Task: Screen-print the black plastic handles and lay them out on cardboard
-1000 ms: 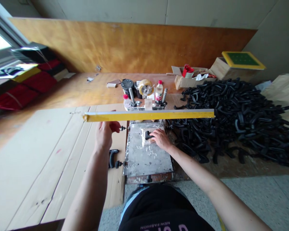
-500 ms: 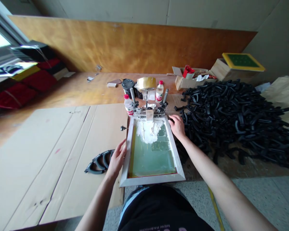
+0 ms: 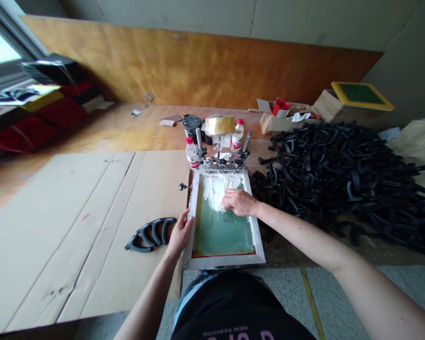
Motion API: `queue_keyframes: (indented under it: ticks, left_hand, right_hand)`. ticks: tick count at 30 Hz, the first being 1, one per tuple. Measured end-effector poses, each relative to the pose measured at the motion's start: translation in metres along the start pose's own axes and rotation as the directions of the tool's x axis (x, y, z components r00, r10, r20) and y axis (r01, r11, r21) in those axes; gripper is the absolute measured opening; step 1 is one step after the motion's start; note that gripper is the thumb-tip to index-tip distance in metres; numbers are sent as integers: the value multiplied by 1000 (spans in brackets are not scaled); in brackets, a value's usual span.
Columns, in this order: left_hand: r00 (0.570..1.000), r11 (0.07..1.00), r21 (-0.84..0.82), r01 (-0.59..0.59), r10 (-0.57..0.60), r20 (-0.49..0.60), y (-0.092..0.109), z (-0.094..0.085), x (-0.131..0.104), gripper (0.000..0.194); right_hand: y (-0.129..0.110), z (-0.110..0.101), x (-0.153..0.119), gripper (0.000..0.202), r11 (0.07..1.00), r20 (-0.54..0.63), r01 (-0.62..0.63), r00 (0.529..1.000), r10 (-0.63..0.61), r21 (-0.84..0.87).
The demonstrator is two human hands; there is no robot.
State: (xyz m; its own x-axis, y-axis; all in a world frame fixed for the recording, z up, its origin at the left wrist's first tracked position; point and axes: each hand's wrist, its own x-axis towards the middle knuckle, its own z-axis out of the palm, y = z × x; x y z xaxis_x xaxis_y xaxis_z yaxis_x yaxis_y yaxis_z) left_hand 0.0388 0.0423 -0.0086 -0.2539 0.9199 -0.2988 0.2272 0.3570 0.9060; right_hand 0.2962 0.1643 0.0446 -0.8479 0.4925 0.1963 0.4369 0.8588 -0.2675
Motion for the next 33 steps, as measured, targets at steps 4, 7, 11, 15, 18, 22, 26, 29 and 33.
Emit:
queue_keyframes:
  ticks: [4,7,11,15,18,22,26,29,33]
  left_hand:
    - [999,999,-39,28,-29,-24,7,-1,-2,67]
    - [999,999,-35,39,-38,7,7,-2,-1,72]
    - [998,998,-20,51,-50,32,10,-3,-2,74]
    - [999,997,-62,42,-41,29,36,-14,-12,77]
    - [999,992,-128,7,-1,41,65,-26,-18,70]
    - [992,927,-358,-108,122,18,110,-30,-7,67]
    - [956,784,-563,-262,290,-41,152,-18,15,60]
    - [964,745,-616,-257,239,-113,160,-3,19,57]
    - [997,803,-595,23,22,68,119,29,-3,53]
  right_hand:
    - [1,5,3,16,995,-98,-101,990,99,-16]
    - [-5,20,-5,19,996,-168,-76,984,66,-55]
    - [-2,18,-2,8,994,-166,-105,980,106,16]
    - [25,-14,39,41,933,-243,-358,902,358,45]
    - [55,-42,52,60,857,-314,-514,807,500,44]
    - [92,-56,16,34,667,-417,-717,553,721,204]
    - [88,-17,-28,22,577,-295,-757,500,814,309]
    - [60,23,-36,25,737,-221,-626,704,675,256]
    - [12,46,-25,20,863,-203,-495,839,505,102]
